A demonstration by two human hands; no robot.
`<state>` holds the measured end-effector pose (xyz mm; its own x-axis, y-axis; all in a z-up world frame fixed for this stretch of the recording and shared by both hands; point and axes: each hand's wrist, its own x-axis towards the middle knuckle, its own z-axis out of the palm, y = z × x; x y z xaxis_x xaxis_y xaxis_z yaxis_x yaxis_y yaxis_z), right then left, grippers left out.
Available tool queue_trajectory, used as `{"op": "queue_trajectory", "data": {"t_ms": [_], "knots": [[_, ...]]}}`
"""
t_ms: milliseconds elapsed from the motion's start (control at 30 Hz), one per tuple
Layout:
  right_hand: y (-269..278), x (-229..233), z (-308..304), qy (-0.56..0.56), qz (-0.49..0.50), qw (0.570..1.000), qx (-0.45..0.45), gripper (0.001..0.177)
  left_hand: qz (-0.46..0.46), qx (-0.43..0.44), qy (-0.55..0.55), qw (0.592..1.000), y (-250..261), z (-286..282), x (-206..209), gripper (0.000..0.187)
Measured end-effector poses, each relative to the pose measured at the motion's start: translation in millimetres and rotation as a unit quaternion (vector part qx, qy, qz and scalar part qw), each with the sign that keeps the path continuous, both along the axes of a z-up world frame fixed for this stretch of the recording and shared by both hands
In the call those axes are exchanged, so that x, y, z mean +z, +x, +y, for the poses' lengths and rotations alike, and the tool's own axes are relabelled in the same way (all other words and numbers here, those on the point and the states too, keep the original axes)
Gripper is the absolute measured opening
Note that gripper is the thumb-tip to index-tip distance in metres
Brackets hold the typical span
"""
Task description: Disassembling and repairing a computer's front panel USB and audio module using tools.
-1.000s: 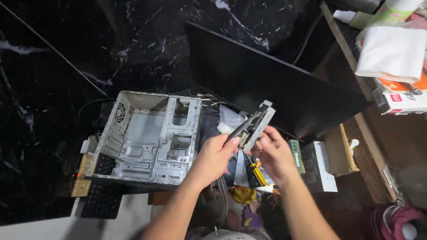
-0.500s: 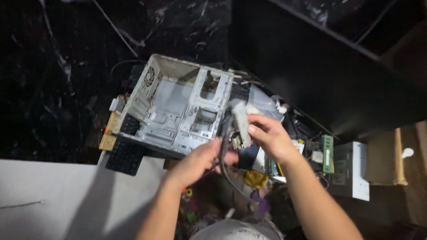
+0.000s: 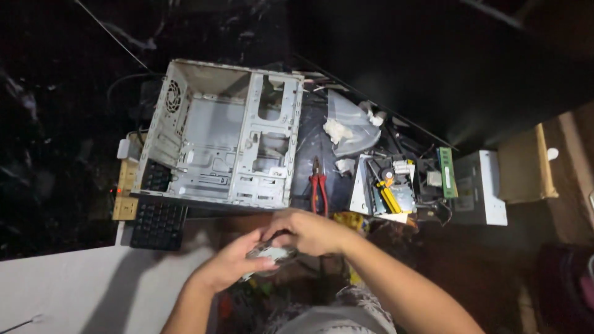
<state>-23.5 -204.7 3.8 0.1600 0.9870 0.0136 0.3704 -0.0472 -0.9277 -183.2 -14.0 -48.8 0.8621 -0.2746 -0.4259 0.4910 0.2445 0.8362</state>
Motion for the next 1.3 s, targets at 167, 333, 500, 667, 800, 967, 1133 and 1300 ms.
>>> {"op": "queue_trajectory", "data": {"t_ms": [167,333,500,667,800,967,1133,1300], "knots": [[-42.6,-16.2,-9.8,0.075,-0.029,0.978,-0.193,0.016,0.098,0.063,0.030,0.993,-45.5,8.8,-16.7,0.064],[-41.4,-39.9,-56.5,0.055,-0.227,0.885,-0.403,0.028,0.010,0.050,0.161,0.986,-70.1,1.3,-25.0,0.055],[-13.2,-44.7,-113.3,-0.061,-0.420,0.712,-0.559,0.028,0.000,0.063,0.288,0.956,-85.7,-9.8,-12.0,0.047],[4.4,-34.7,-134.2,-0.074,-0.392,0.711,-0.579,0.024,0.011,0.099,0.343,0.934,-92.5,-17.8,-25.6,0.040],[-0.3,-35.7,-140.0,-0.059,-0.380,0.731,-0.563,0.022,0.046,0.061,0.518,0.852,-91.8,-30.4,-25.0,0.036],[-25.3,-41.1,-127.8,0.016,-0.335,0.800,-0.497,0.023,0.112,0.059,0.557,0.821,-100.8,-32.3,-43.4,0.035],[-26.6,-53.9,-113.3,0.031,-0.254,0.878,-0.404,0.023,0.209,0.022,0.598,0.774,-129.2,-24.1,-78.5,0.044],[-24.9,-71.1,-102.3,-0.022,-0.121,0.911,-0.395,0.018,0.151,0.138,0.568,0.797,-175.8,-29.4,-137.8,0.078]]}}
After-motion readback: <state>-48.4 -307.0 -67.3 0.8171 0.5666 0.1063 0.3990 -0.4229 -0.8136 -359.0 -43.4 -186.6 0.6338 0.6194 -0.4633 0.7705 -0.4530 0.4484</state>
